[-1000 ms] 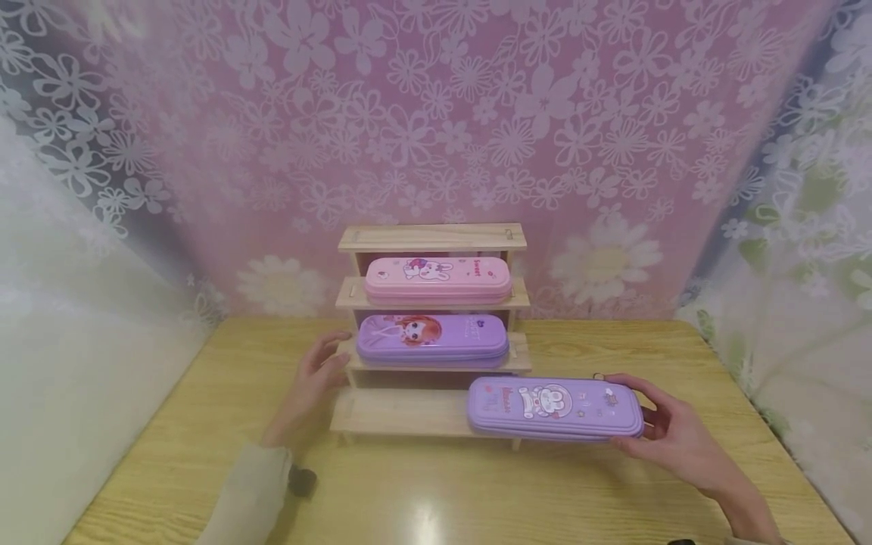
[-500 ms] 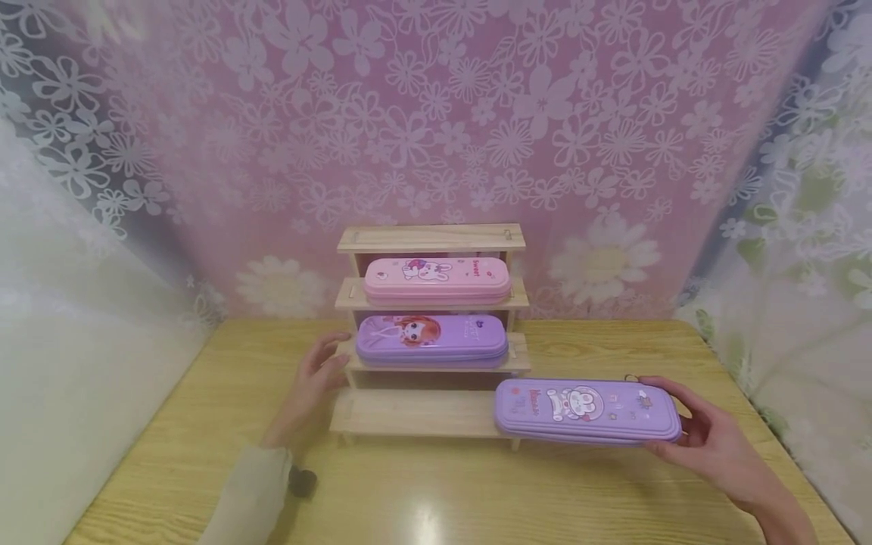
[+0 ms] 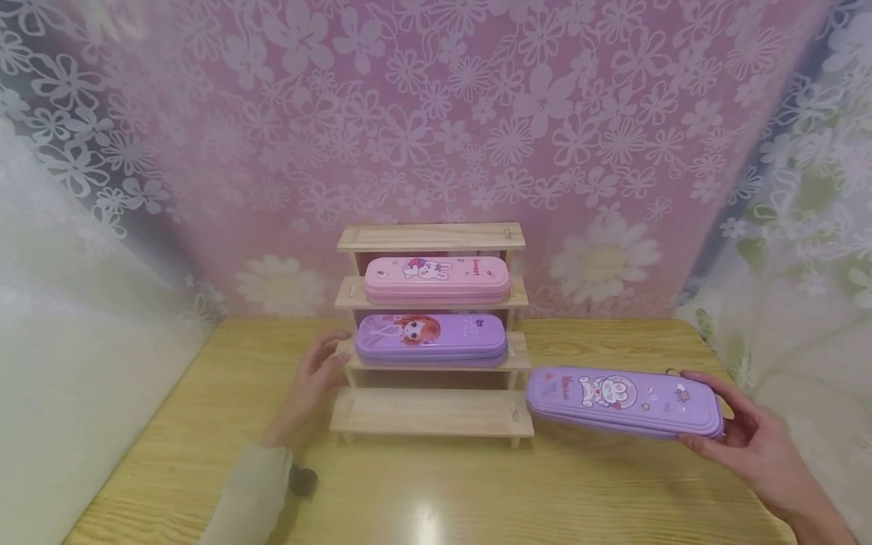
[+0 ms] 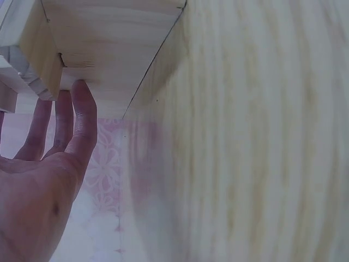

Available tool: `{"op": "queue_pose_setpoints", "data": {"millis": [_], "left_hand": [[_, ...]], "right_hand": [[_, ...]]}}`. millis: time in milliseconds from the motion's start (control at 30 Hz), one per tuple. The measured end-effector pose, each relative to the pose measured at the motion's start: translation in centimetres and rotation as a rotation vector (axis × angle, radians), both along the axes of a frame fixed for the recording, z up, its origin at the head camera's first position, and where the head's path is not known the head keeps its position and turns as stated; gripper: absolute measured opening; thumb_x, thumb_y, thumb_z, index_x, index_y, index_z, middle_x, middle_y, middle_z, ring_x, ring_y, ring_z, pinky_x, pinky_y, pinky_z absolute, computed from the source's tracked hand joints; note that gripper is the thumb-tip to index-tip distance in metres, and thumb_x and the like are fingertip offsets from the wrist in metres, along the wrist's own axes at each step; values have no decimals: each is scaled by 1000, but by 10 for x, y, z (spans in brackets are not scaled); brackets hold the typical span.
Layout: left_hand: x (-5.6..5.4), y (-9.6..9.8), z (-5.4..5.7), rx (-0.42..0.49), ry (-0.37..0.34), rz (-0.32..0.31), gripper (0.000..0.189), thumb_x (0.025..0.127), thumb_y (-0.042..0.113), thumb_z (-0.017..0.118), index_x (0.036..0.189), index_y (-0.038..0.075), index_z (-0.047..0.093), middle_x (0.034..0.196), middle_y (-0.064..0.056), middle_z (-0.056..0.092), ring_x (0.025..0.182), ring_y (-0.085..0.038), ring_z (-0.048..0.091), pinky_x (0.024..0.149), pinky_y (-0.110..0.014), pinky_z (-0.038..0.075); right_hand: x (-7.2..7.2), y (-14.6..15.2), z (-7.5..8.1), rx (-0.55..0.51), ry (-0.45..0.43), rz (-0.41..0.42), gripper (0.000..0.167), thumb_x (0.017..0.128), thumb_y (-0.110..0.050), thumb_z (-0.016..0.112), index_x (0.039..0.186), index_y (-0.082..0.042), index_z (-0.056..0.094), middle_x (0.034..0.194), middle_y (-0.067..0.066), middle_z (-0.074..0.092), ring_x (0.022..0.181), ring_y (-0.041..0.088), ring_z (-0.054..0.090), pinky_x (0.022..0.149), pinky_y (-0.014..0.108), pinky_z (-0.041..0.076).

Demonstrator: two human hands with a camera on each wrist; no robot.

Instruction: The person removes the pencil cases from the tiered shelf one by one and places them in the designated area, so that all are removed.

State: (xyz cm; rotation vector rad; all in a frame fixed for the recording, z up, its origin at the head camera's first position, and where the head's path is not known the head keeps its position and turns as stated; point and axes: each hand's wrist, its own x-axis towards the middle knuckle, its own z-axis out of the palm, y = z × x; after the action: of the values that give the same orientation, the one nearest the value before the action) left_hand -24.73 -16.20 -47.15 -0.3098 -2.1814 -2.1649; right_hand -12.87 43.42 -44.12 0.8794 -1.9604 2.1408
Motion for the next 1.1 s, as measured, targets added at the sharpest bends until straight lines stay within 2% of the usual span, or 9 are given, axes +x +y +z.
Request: {"op": "queue_pose_setpoints", "data": {"millis": [300,467,567,833,967,1100], "left_hand": [[0,-1,0,-8,-4,5,38,103,12,58,140,9,52,135,-21,54,103,-14,65,84,-49,62],[1,-1,1,-9,-10,4,38,103,12,58,140,9,52,134,-20,54,104,-15,65,85,-52,62],[1,0,1,-1,-8,2,37,103,12,58,140,8,52,134,-19,54,104,-16,65,86,-53,61],[-1,0,-1,6,-7,-3,36,104,12,57,139,10,52,135,-19,54,105,-17,65,85,-52,61],[-2,0,-2,4,-6,-3,36,104,13,57,139,10,52,136,-20,54,105,-16,65,84,-49,62],[-2,0,-2,-1,0,-6,37,104,13,57,140,10,52,137,-21,53,106,-17,65,84,-49,62]], "right_hand": [[-3,-8,-2,1,-94,-181,78,80,40,50,150,8,40,142,-3,59,101,8,74,74,23,61],[-11,-17,-4,18,-152,-258,75,84,33,54,150,-1,45,142,-9,54,103,2,72,74,20,60],[-17,-21,-6,-8,-168,-303,74,85,31,56,149,-4,47,141,-9,51,102,0,71,74,18,60],[-31,-33,-2,31,-214,-470,67,86,21,67,143,-13,54,129,-12,47,93,-5,71,68,15,58],[-38,-38,-2,34,-219,-524,64,85,18,70,138,-16,58,122,-9,49,89,-6,71,65,14,58],[-45,-43,-4,10,-213,-534,63,86,17,70,137,-17,58,120,-8,46,89,-5,71,66,13,57]]}}
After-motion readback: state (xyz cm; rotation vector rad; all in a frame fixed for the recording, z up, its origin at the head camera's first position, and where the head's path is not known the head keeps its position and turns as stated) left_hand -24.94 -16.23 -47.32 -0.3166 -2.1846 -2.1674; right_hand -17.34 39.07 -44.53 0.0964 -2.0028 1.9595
